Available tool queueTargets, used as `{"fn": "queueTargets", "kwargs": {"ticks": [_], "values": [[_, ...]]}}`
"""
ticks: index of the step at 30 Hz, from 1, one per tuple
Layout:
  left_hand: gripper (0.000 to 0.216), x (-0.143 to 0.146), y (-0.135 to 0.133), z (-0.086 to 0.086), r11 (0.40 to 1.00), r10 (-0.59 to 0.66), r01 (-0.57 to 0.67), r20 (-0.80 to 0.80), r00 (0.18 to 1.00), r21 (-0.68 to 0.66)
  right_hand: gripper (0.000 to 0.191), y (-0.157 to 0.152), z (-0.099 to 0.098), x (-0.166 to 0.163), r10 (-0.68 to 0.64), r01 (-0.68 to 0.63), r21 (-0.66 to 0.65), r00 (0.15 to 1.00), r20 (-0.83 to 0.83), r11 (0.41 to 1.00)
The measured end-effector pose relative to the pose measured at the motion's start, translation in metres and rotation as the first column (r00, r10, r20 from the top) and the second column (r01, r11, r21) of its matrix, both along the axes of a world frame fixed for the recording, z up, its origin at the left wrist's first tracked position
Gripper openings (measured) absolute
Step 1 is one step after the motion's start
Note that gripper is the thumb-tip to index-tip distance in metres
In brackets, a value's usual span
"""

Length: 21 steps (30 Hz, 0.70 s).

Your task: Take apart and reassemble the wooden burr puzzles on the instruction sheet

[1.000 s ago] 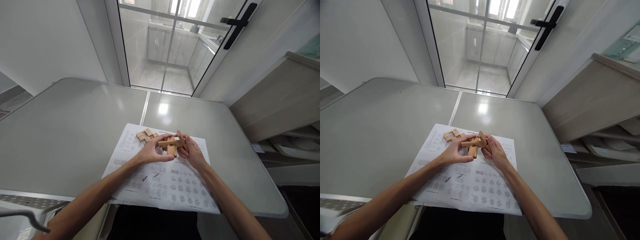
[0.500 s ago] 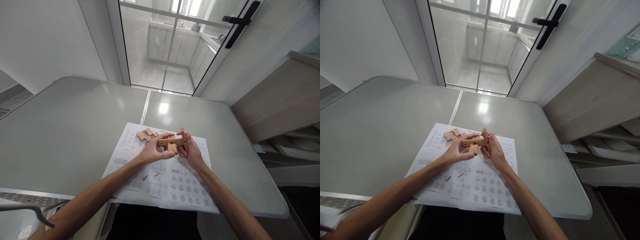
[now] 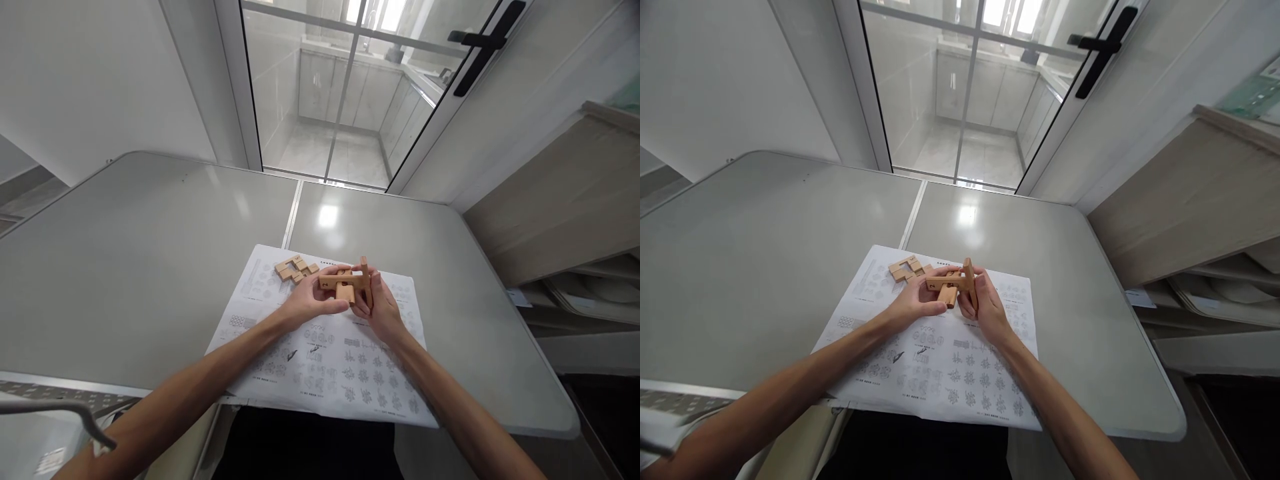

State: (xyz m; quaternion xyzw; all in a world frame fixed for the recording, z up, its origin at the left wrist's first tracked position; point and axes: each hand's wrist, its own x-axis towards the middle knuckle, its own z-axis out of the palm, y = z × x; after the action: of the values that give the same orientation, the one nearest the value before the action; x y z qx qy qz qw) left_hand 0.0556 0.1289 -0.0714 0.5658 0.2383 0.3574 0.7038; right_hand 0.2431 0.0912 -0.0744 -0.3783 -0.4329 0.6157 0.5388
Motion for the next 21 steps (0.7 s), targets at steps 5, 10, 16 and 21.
{"fn": "queueTargets", "kwargs": {"ticks": [5,10,16,21], "values": [[0.079,0.001,-0.002,0.0,0.98,0.094,-0.076,-0.093,0.991,0.182,0.053,-0.001,-0.001,0.001,-0.118,0.121,-0.025,0.988,0.097,0.992],[0.086,0.002,-0.005,0.002,0.891,0.308,-0.216,-0.183,0.934,0.399,0.045,-0.002,-0.002,-0.001,-0.09,0.083,0.044,0.981,0.174,0.996],[0.089,0.0,-0.003,0.002,0.665,0.456,-0.204,-0.174,0.873,0.719,0.059,0.001,0.003,0.005,0.07,-0.075,0.034,0.987,0.143,0.997],[0.089,-0.002,-0.001,-0.005,0.515,0.497,-0.133,-0.168,0.852,0.847,0.065,0.002,-0.001,0.01,0.127,-0.132,0.034,0.984,0.123,0.991]]}}
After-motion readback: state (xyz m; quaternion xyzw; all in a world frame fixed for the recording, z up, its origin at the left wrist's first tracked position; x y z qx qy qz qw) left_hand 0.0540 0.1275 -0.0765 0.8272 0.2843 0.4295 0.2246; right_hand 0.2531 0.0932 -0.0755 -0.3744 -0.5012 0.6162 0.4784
